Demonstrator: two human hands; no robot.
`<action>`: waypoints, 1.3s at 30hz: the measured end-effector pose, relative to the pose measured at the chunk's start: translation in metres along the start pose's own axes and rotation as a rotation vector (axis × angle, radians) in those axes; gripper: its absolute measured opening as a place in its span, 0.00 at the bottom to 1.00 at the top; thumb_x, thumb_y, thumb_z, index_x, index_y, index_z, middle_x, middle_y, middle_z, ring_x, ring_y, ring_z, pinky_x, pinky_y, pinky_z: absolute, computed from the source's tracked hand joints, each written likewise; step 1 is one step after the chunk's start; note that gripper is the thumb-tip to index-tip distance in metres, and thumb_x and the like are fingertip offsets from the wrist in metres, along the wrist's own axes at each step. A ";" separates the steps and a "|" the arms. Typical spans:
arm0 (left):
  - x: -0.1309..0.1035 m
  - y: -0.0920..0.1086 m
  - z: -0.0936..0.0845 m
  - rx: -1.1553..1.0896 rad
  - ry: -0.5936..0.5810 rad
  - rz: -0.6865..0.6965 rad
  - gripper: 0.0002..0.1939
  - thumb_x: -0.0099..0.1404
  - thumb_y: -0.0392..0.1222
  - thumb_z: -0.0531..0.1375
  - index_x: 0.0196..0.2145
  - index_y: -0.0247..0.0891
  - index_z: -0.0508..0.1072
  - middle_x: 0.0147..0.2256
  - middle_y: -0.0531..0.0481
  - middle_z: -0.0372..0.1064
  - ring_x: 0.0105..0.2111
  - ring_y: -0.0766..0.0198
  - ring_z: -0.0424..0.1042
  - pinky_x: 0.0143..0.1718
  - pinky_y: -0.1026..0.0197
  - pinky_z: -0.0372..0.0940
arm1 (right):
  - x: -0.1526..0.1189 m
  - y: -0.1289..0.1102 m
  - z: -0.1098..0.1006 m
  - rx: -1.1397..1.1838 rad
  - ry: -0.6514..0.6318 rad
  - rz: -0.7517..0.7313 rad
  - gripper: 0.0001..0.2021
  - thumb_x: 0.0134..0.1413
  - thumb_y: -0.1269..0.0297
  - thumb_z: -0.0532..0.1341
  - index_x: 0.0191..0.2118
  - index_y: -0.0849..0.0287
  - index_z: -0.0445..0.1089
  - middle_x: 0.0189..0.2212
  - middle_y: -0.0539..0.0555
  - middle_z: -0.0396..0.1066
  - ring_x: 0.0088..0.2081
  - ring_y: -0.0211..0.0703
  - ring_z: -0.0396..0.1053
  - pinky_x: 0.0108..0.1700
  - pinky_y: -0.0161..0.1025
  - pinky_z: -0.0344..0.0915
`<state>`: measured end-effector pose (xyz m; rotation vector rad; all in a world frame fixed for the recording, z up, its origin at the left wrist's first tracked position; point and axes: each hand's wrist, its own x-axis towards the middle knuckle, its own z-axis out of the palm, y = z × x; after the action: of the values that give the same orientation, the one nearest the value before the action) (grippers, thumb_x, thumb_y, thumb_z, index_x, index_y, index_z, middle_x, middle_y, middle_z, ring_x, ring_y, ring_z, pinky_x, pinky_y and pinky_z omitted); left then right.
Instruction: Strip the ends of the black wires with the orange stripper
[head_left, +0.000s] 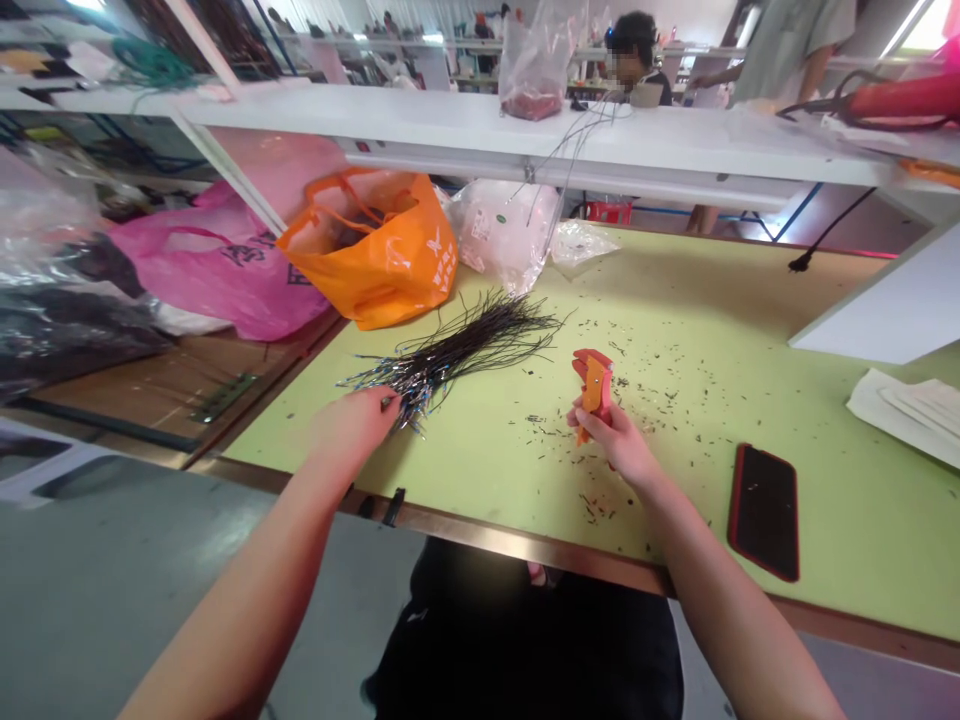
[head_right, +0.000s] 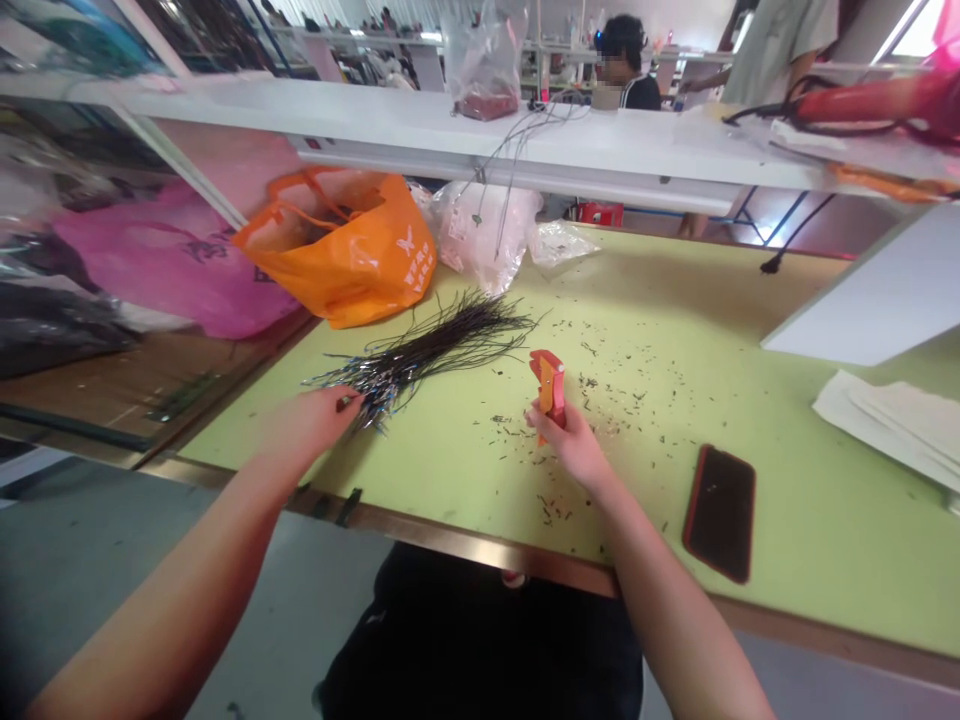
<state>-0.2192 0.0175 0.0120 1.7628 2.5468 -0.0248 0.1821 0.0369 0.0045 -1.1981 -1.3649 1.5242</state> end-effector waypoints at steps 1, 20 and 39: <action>0.000 0.001 0.002 -0.047 0.031 0.003 0.23 0.72 0.51 0.52 0.49 0.40 0.83 0.43 0.38 0.83 0.40 0.42 0.80 0.40 0.49 0.70 | 0.000 0.000 0.000 0.005 0.006 0.009 0.21 0.58 0.42 0.70 0.45 0.54 0.74 0.43 0.58 0.78 0.47 0.55 0.74 0.54 0.55 0.69; -0.014 0.018 0.053 -0.647 0.514 -0.085 0.20 0.68 0.58 0.56 0.40 0.40 0.79 0.35 0.45 0.78 0.34 0.53 0.74 0.40 0.54 0.68 | -0.003 -0.005 0.004 -0.001 -0.003 0.020 0.22 0.57 0.41 0.70 0.44 0.54 0.74 0.42 0.58 0.77 0.47 0.55 0.74 0.55 0.56 0.69; 0.007 0.045 0.033 -0.630 0.595 0.264 0.13 0.72 0.48 0.55 0.43 0.40 0.76 0.43 0.40 0.77 0.49 0.48 0.75 0.57 0.44 0.68 | -0.004 -0.007 0.002 -0.009 0.025 -0.020 0.22 0.58 0.42 0.70 0.47 0.54 0.74 0.42 0.57 0.78 0.47 0.54 0.76 0.53 0.54 0.72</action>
<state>-0.1792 0.0385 -0.0210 1.9757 2.1810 1.3223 0.1813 0.0339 0.0116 -1.2013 -1.3649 1.4861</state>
